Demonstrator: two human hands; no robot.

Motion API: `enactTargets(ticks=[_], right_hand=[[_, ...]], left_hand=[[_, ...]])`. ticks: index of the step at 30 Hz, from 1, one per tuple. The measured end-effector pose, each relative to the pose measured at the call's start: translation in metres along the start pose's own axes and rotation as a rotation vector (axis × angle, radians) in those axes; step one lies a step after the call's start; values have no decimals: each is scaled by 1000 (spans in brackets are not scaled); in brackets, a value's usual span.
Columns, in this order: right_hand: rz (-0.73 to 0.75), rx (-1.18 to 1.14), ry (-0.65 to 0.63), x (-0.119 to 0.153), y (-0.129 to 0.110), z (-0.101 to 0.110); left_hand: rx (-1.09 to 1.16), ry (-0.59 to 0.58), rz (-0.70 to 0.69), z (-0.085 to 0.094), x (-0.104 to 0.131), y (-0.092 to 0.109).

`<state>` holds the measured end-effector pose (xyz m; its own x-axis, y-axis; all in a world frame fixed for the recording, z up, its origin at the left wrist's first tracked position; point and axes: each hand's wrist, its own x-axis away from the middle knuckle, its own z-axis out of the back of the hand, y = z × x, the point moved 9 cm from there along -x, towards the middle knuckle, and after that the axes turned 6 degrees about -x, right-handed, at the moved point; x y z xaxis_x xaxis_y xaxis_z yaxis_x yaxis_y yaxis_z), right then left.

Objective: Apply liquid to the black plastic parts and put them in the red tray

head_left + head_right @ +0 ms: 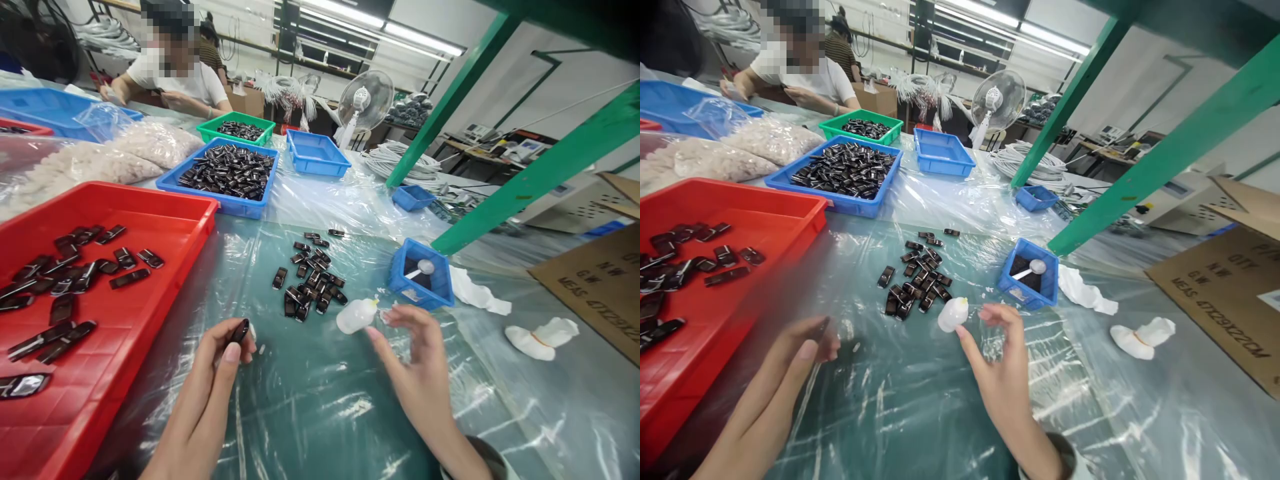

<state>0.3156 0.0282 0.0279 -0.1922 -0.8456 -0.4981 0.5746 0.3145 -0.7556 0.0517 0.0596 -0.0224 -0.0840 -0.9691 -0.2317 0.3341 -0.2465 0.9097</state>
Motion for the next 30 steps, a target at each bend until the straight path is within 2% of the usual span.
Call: enactTargets(ticks=[1,2,4,6,9,12,15,20,26,30], right_hand=[[80,24,-14,3,-14,-3],[158,40,-86,7,-28,-13],[293,57,-328,18,-53,-47],[405,80,-489,29,-69,-80],[503,130,-595,33,-76,-122],[528,194,-617,27,-70,-149],[496,280,-588,18,-60,-155],[424,349,-535,7,-50,-140],[426,335,-581,12,-53,-138],[395,351,-578,11,-49,-135]], left_hand=[[0,10,6,1,1,1],[0,20,12,1,2,3],[-14,39,31,2,6,9],[-43,57,82,4,10,14],[-42,62,185,4,16,17],[12,39,222,0,19,16],[5,25,211,-3,19,15],[-51,17,210,-4,22,10],[57,-7,41,-10,16,5],[91,-17,12,-13,12,-1]])
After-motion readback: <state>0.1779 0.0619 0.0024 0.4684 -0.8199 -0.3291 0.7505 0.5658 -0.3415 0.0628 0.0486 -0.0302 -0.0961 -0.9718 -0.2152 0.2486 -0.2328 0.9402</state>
